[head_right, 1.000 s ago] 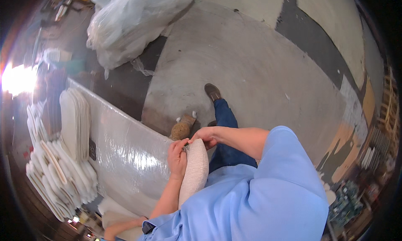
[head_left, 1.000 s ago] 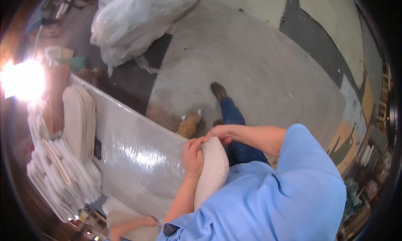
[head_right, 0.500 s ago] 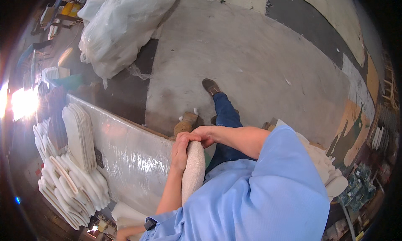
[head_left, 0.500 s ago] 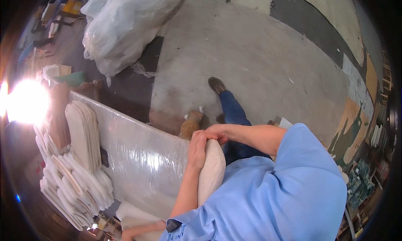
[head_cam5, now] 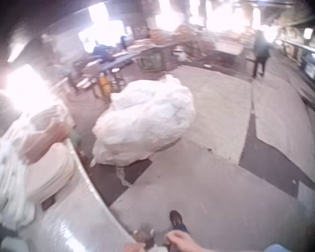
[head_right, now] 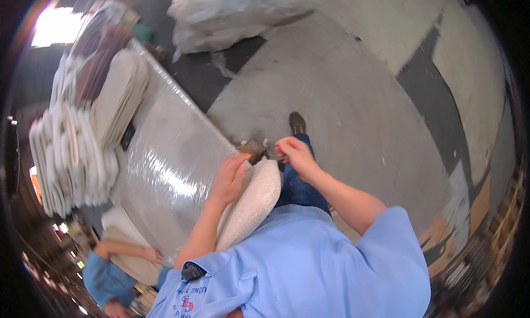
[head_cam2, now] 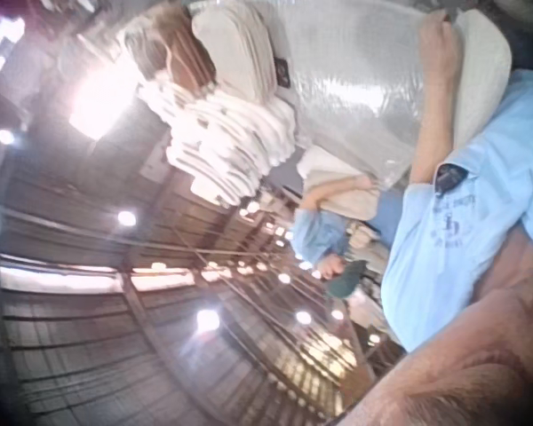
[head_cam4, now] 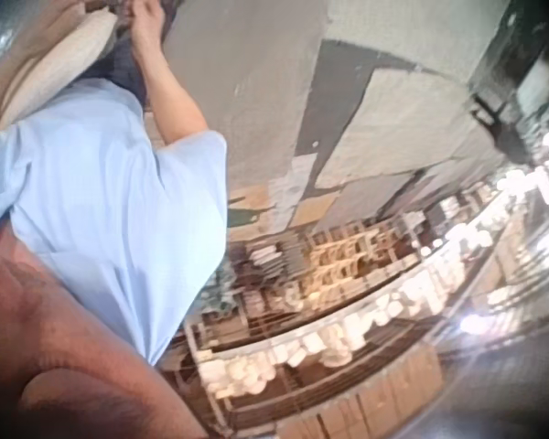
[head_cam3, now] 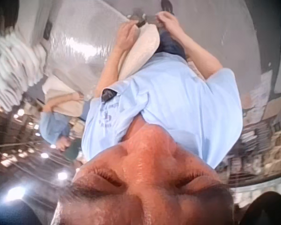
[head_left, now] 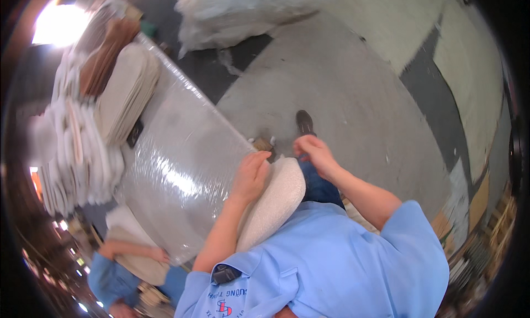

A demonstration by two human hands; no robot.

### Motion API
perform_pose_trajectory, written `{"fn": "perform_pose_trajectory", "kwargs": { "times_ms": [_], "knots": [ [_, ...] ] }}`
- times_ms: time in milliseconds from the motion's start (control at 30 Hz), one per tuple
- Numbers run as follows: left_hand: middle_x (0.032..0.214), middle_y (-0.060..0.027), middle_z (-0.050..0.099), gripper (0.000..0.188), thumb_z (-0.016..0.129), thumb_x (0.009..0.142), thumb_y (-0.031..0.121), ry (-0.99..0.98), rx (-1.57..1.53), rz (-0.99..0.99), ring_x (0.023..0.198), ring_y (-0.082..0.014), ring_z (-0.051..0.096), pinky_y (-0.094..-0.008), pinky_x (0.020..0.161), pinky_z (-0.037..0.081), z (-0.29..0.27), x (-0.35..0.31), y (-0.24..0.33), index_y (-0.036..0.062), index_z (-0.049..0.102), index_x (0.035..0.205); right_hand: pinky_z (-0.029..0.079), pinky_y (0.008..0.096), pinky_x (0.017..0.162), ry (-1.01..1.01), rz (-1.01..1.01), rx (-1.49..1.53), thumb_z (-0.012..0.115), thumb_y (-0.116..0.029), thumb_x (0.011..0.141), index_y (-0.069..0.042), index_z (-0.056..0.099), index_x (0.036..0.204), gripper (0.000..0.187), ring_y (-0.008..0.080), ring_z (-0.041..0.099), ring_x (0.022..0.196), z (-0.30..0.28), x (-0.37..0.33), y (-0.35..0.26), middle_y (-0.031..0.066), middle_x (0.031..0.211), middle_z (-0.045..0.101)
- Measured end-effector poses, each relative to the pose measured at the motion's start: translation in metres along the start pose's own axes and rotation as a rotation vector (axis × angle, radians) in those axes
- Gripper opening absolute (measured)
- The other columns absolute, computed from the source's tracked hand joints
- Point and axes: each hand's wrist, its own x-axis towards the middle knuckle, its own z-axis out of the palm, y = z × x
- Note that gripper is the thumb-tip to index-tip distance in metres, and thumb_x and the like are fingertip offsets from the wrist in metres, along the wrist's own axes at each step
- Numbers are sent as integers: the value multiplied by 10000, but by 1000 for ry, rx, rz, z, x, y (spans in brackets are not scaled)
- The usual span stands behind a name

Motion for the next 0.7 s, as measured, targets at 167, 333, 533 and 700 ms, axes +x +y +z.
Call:
{"fn": "perform_pose_trajectory", "kwargs": {
  "times_ms": [167, 333, 533, 700],
  "knots": [
    [1369, -162, 667, 378, 578, 1060, 272, -183, -89, -439, 1276, -345, 630, -420, 1098, 482, -76, -132, -15, 81, 656, 1376, 469, 374, 1046, -496, -429, -433, 554, -341, 1105, -50, 744, 1113, 347, 154, 658, 1110, 43, -85, -79, 31, 1163, 736],
    [1394, -215, 641, 460, 623, 1013, 425, -2, -37, -885, 1285, -341, 612, -427, 1087, 478, -57, -250, -59, 56, 713, 1273, 504, 358, 998, -661, -24, -629, 526, -357, 1115, -2, 770, 1088, 431, 180, 672, 1088, 60, -52, -85, 96, 1106, 763],
    [1187, -219, 721, 472, 681, 964, 441, 242, -201, -1074, 1107, -367, 682, -452, 981, 524, -34, -265, -88, 24, 732, 1178, 566, 397, 845, -435, 184, -1582, 651, -534, 986, -4, 786, 1058, 552, 267, 731, 961, 125, 12, -94, 151, 1020, 769],
    [918, -171, 723, 461, 721, 927, 441, 292, -82, -833, 905, -350, 697, -444, 855, 539, -4, -274, -75, 18, 721, 1113, 564, 412, 864, -678, -47, -1802, 726, -393, 945, -15, 781, 1022, 390, 317, 732, 971, 144, 12, -74, 167, 1001, 763]
  ]
}}
